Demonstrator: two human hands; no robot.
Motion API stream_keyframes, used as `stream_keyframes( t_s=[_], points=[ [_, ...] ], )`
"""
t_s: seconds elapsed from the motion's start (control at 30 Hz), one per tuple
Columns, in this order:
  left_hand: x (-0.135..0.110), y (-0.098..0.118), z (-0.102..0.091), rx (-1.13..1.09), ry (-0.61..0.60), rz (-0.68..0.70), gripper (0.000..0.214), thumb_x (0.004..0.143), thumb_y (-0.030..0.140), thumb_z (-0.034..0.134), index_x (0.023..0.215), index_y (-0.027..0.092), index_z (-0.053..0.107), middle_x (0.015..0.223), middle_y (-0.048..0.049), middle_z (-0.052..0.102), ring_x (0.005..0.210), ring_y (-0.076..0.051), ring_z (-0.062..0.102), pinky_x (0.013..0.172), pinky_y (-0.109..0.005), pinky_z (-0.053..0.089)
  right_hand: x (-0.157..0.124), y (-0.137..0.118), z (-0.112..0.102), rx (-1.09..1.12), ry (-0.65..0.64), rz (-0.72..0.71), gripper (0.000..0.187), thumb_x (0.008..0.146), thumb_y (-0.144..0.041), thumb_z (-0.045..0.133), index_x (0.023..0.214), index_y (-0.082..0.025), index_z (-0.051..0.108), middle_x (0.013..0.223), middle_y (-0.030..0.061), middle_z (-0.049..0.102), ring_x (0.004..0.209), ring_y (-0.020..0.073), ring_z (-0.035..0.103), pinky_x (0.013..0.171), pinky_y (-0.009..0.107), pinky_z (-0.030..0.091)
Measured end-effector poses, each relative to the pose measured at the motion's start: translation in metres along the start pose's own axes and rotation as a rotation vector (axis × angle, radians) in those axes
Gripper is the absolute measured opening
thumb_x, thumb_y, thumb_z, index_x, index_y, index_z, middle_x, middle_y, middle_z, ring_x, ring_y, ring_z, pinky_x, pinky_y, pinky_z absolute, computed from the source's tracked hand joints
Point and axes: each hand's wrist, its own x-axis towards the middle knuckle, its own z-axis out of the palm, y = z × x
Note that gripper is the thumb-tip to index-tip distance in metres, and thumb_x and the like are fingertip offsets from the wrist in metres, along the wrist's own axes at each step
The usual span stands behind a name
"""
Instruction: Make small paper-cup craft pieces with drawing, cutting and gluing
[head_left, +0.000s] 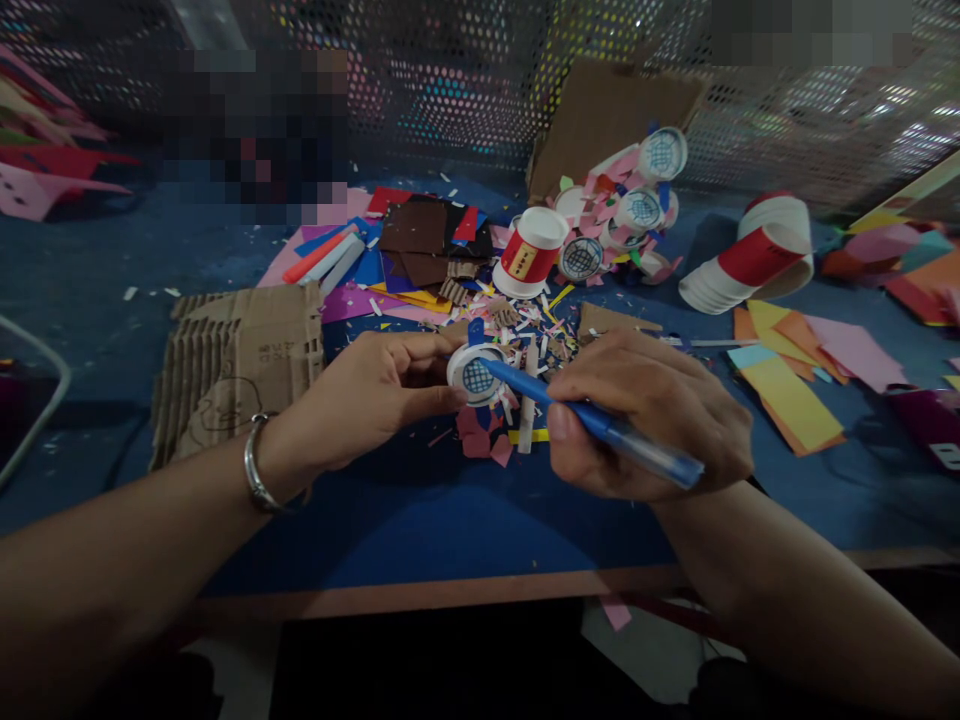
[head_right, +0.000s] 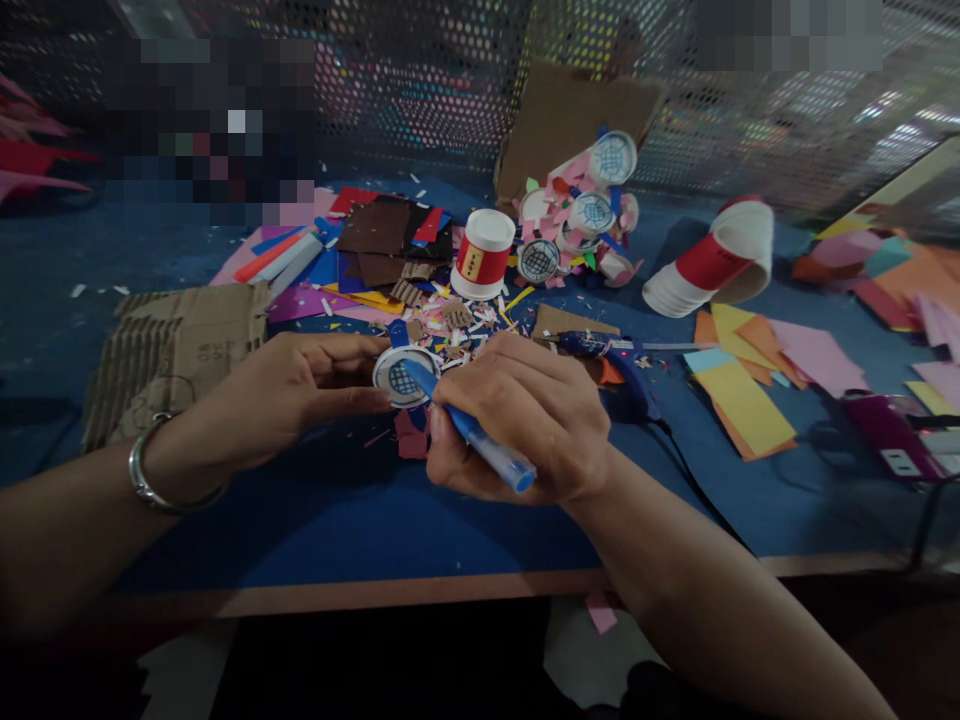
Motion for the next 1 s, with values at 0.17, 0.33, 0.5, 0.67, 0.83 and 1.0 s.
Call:
stream_keyframes(
  t_s=[0.17,0.33,0.5,0.67,0.83,1.0],
  points=[
    [-0.0002,0.0012,-0.0001,0.003,-0.008,-0.009,0.044,0.08,0.025,0.095,0.123,0.018,0.084,0.115,-0.0066,0.085,0.107,-0.024,0.077,0.092,-0.033,0.057,-0.0002,-0.0024,-0.0006,0.0,-0.02,0.036,0.026,0.083,-0.003,0.065,0.101,-0.022,0.067,0.071,-0.0001,0.073,0.057,0.0184,0.067,0.056,0.035,0.063],
    [0.0011,-0.0015,-0.001,-0.041,0.007,0.007,0.044,0.08,0.024,0.095,0.122,0.018,0.084,0.12,-0.0076,0.085,0.109,-0.023,0.077,0.096,-0.034,0.057,0.0009,-0.0024,-0.0023,0.003,0.0,0.015,0.025,0.081,-0.002,0.064,0.097,-0.021,0.066,0.071,0.0,0.074,0.056,0.0175,0.068,0.055,0.034,0.063],
    [0.0042,-0.0054,-0.0015,-0.111,0.02,-0.011,0.045,0.08,0.028,0.097,0.12,0.016,0.083,0.121,-0.008,0.085,0.107,-0.022,0.077,0.102,-0.036,0.056,0.0012,0.0001,-0.0019,-0.04,0.027,0.032,0.021,0.086,-0.008,0.064,0.094,-0.028,0.063,0.069,-0.0042,0.073,0.052,0.0169,0.066,0.05,0.035,0.06],
    [0.0044,-0.0064,-0.0014,-0.143,0.018,-0.023,0.048,0.076,0.023,0.097,0.122,0.016,0.082,0.119,-0.0077,0.086,0.107,-0.021,0.077,0.099,-0.034,0.056,0.0012,0.0002,-0.0003,-0.049,0.029,0.046,0.021,0.088,-0.009,0.064,0.093,-0.029,0.061,0.069,-0.0047,0.072,0.052,0.017,0.065,0.05,0.035,0.059],
    [0.0032,-0.0052,-0.0004,-0.132,0.034,-0.022,0.049,0.076,0.024,0.098,0.122,0.017,0.082,0.121,-0.0087,0.085,0.107,-0.022,0.078,0.101,-0.036,0.057,0.0002,0.0011,-0.0005,-0.038,0.006,0.036,0.02,0.086,-0.006,0.066,0.095,-0.024,0.065,0.071,-0.0014,0.072,0.056,0.0168,0.066,0.055,0.034,0.06],
    [0.0031,-0.0045,0.0001,-0.132,0.025,-0.027,0.047,0.075,0.023,0.098,0.12,0.017,0.084,0.12,-0.0079,0.086,0.109,-0.023,0.077,0.102,-0.036,0.057,0.0001,0.0039,-0.0029,-0.075,0.025,0.005,0.017,0.085,-0.008,0.068,0.094,-0.023,0.066,0.072,-0.0016,0.072,0.055,0.0167,0.064,0.054,0.034,0.059]
  ],
)
